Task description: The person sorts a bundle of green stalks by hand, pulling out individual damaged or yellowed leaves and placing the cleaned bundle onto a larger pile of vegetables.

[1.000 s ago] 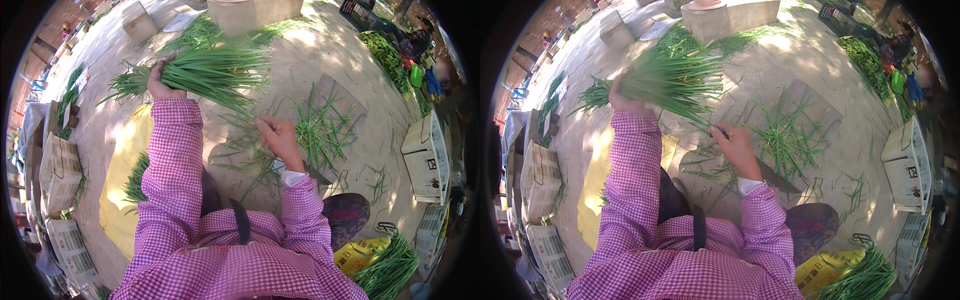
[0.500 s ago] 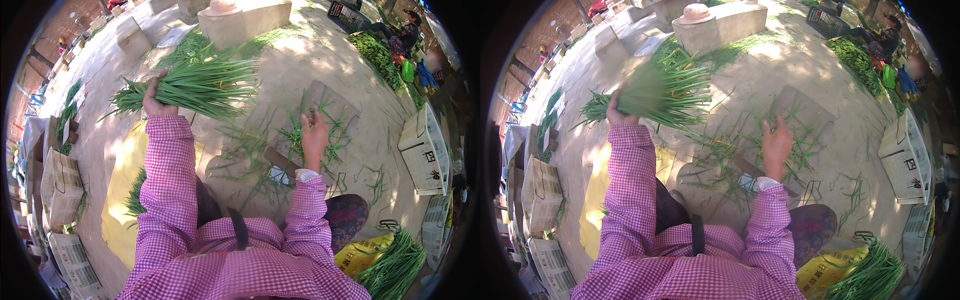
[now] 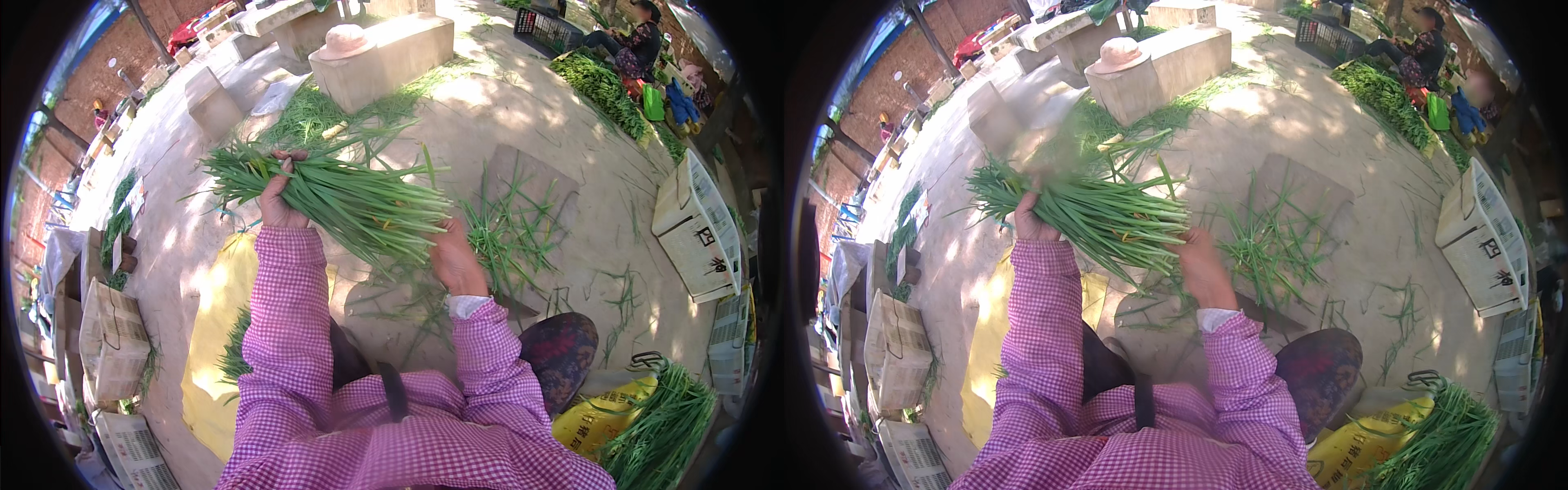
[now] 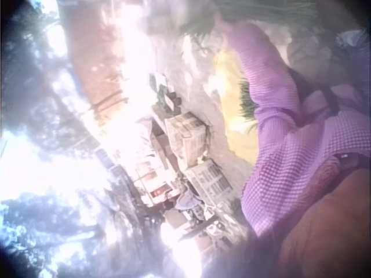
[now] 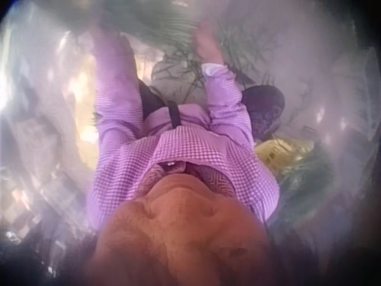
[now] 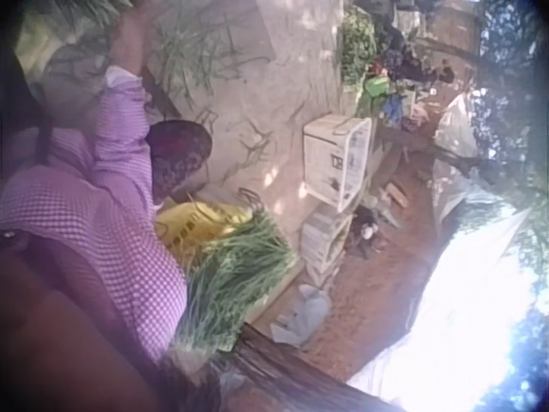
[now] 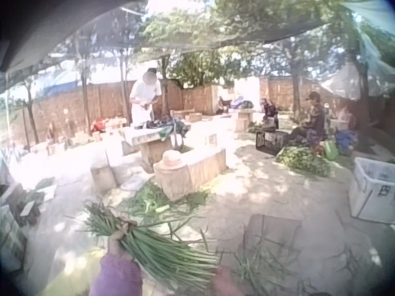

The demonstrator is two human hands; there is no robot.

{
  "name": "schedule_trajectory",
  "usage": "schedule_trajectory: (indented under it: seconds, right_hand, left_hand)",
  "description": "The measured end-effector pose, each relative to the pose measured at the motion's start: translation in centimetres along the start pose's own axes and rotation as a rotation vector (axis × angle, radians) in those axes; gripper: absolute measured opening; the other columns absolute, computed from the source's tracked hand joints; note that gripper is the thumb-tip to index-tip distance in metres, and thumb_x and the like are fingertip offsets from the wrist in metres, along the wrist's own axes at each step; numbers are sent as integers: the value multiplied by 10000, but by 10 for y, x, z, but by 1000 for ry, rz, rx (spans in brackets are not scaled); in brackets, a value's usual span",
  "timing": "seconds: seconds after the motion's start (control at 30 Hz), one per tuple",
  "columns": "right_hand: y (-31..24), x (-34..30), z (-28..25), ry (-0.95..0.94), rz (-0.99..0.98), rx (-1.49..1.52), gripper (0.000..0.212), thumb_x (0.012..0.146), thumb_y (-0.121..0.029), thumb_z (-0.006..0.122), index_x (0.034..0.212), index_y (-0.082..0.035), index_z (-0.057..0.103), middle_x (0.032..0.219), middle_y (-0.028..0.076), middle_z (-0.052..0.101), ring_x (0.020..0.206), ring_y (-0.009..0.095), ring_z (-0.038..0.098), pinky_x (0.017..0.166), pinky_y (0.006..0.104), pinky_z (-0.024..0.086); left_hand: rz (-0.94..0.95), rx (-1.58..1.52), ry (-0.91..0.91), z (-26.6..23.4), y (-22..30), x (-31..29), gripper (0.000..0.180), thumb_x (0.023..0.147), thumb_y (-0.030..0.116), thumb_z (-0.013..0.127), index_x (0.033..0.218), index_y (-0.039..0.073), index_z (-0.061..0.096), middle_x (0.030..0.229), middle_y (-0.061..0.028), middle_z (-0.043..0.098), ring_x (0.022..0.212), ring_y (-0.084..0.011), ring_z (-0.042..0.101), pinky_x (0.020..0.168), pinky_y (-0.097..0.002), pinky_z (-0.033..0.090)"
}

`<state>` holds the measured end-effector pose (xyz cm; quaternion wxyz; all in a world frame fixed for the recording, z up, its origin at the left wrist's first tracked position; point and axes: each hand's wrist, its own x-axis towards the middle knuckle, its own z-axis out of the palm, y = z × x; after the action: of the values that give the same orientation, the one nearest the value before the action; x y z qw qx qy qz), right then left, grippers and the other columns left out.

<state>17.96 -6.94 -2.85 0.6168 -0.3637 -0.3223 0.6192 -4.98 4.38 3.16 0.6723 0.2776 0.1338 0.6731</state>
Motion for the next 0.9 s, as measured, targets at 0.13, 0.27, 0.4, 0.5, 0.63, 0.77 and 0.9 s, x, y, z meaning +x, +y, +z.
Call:
schedule_trajectory:
  seconds: [0.13, 0.27, 0.4, 0.5, 0.63, 0.77, 0.9]
  right_hand:
    - [-5, -8, 18, 21, -101, 161, 184, 813, -50, 635, 992, -9, 652, 949, 41, 667, 886, 133, 602, 837, 290, 433]
    - [-21, -8, -12, -177, -264, 233, 160, 829, -86, 628, 958, 5, 655, 1002, 77, 650, 940, 167, 601, 863, 309, 440]
    - [-35, -7, -53, -35, -355, 143, 162, 872, -143, 586, 927, -10, 661, 889, 55, 667, 825, 195, 628, 838, 332, 430]
    - [-35, -2, -63, 590, -221, -1030, 225, 892, -168, 569, 977, 24, 652, 923, 59, 667, 804, 180, 622, 832, 309, 435]
    - [-23, 0, -39, 398, -448, -451, 249, 894, -187, 598, 1023, 21, 644, 898, 25, 655, 821, 114, 576, 789, 261, 440]
    - [-26, -11, 5, 204, -300, -273, 252, 897, -155, 586, 1078, 13, 636, 974, 20, 659, 883, 111, 572, 821, 263, 428]
    - [-13, -8, 12, 107, -125, -125, 285, 872, -138, 624, 1118, 6, 618, 1000, 19, 653, 934, 102, 555, 868, 263, 405]
  left_hand:
    - [-61, -104, -50, -10, 6, 5, 182, 853, 25, 563, 1020, 96, 561, 1028, -120, 593, 1002, -246, 565, 896, -453, 480]
    - [82, -82, 73, -35, 19, 19, 179, 859, 32, 536, 1028, 91, 543, 1034, -161, 606, 1002, -285, 580, 910, -486, 476]
    - [197, -112, 129, -46, 29, 21, 192, 849, 16, 510, 1032, 68, 536, 1063, -174, 605, 1023, -306, 576, 923, -496, 470]
    - [182, -64, 80, -40, 28, 18, 193, 846, 15, 508, 1032, 60, 534, 1062, -171, 604, 1022, -300, 575, 919, -481, 474]
    - [90, -62, 3, -37, 23, 14, 195, 846, 21, 515, 1036, 59, 535, 1057, -167, 603, 1017, -288, 574, 911, -454, 478]
    - [121, 37, 17, -27, 13, 11, 201, 841, 28, 538, 1039, 60, 535, 1062, -166, 597, 997, -275, 576, 905, -448, 475]
    - [79, 27, -40, -4, 7, -1, 184, 835, 23, 547, 1014, 66, 530, 1039, -161, 593, 974, -274, 577, 891, -453, 476]
